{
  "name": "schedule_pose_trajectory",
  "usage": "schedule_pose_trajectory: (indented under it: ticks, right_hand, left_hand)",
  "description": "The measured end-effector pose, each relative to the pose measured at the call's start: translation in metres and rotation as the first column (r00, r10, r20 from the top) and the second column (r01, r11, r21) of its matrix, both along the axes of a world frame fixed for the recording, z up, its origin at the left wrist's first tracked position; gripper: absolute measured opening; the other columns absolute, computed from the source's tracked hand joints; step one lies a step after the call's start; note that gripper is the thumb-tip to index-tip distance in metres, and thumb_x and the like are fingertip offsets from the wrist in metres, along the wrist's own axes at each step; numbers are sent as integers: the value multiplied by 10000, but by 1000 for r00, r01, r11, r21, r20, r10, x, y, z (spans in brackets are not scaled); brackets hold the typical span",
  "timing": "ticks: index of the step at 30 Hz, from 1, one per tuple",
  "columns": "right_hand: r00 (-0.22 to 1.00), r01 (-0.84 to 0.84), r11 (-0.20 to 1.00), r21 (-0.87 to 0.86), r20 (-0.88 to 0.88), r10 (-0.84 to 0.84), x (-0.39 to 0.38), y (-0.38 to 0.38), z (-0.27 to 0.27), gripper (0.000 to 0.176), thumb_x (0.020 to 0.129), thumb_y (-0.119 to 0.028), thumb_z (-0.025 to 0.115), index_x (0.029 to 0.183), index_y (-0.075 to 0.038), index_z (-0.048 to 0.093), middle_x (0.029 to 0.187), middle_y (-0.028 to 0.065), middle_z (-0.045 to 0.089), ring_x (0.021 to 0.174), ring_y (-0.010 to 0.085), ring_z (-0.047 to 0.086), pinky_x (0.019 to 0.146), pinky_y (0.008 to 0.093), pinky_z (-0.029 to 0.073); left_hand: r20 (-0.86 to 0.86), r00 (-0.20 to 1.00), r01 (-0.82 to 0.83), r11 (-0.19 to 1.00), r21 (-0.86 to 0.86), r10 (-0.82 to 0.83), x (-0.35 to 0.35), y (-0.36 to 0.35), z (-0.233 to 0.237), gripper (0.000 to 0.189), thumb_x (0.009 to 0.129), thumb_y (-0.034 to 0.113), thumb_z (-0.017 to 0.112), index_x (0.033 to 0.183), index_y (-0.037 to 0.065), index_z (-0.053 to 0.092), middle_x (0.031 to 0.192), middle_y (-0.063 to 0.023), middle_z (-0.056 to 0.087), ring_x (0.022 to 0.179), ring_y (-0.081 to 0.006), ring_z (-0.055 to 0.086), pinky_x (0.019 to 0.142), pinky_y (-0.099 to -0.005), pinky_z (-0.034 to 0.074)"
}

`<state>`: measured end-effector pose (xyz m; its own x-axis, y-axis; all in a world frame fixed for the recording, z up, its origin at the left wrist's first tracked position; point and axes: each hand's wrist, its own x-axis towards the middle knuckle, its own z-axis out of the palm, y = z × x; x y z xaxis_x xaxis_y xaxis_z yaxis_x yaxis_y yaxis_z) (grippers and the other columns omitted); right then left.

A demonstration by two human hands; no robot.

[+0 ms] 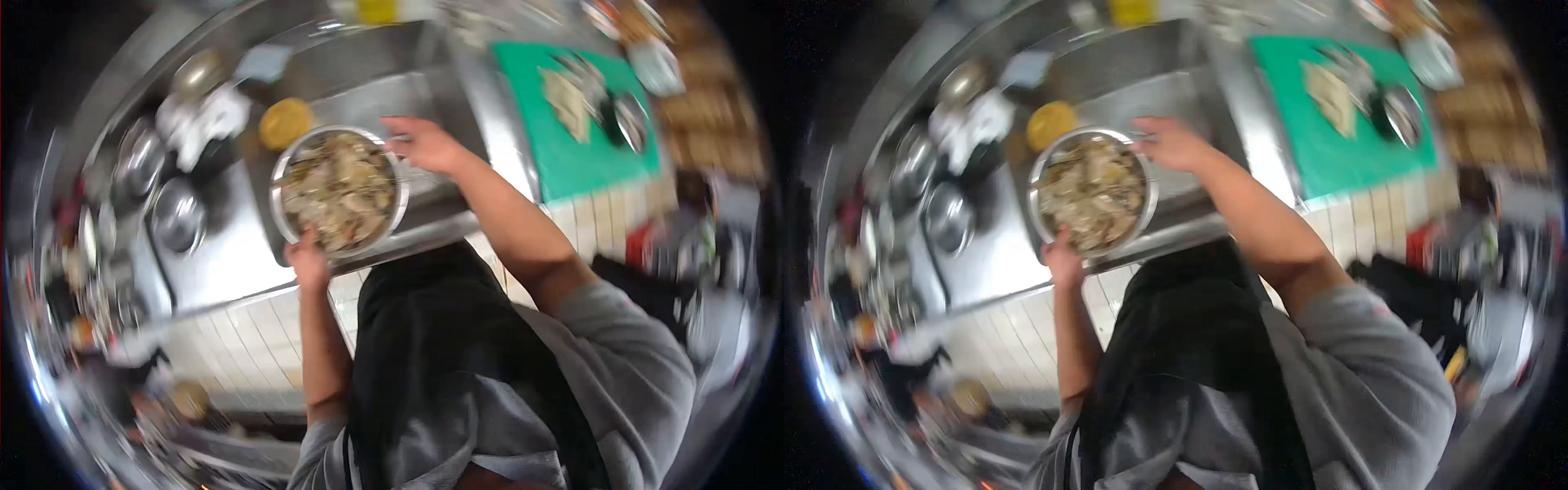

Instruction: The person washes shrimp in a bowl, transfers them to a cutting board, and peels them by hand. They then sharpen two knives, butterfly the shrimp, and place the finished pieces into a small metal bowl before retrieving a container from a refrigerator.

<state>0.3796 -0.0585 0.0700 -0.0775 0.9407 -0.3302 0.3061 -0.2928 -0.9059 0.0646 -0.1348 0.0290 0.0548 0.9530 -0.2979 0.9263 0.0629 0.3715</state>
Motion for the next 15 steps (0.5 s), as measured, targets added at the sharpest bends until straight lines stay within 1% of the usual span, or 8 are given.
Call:
schedule_pose_trajectory:
  ticks: [2,3,4,8,9,11,14,15]
  right_hand:
    - [982,-76,980,-186,-185,41,24,-21,12,533,880,-210,660,1349,-8,507,1030,133,674,713,182,651,617,331,573]
    - [956,-38,964,-264,-290,-42,29,-39,29,471,867,-177,665,1287,3,546,856,106,674,600,156,626,568,316,568]
    - [917,-17,952,-306,-384,-107,34,-53,24,407,856,-165,651,1211,20,571,846,125,675,592,163,640,502,307,564]
    - [866,62,952,-301,-458,-202,39,-97,45,472,827,-76,580,1277,40,497,908,167,678,621,217,676,488,325,581]
    - [853,139,950,-280,-453,-258,42,-110,49,476,815,-57,570,1271,52,493,937,183,672,609,227,670,492,328,584]
    - [793,262,936,-237,-499,-348,61,-138,50,474,812,-54,567,1267,56,494,920,182,669,599,227,666,489,327,582]
    - [688,472,862,-186,-533,-492,100,-183,63,450,807,-49,552,1238,72,512,827,171,655,555,219,649,463,328,564]
    - [644,541,814,-211,-517,-563,116,-201,63,441,808,-54,553,1229,71,517,828,173,654,548,218,646,460,328,562]
  left_hand:
    - [122,987,94,990,105,-107,-18,18,-18,403,861,-15,551,1254,54,612,1082,-215,640,928,-293,620,894,-422,504]
    - [806,490,-255,938,-233,333,-16,32,-34,338,880,6,599,1216,-4,573,1082,-169,645,914,-276,647,816,-422,550]
    - [800,203,-231,822,-521,565,13,42,23,329,887,62,654,1178,-36,536,1088,-143,639,957,-262,650,814,-403,564]
    - [810,404,3,884,-467,426,46,81,70,477,945,189,630,1335,-34,470,1191,-159,617,1029,-276,628,918,-427,523]
    - [815,410,27,888,-459,409,56,86,76,477,945,189,630,1335,-34,470,1191,-159,617,1029,-276,628,918,-427,523]
    - [867,216,118,869,-480,450,87,88,89,585,1003,377,527,1406,-32,417,1330,-180,547,1144,-304,574,1016,-437,444]
    - [916,177,231,889,-395,360,143,72,105,675,1016,507,420,1435,-22,394,1425,-186,474,1253,-322,498,1069,-452,377]
    - [903,315,141,927,-349,292,161,63,105,668,1021,517,388,1430,-11,408,1448,-183,451,1276,-329,477,1066,-466,371]
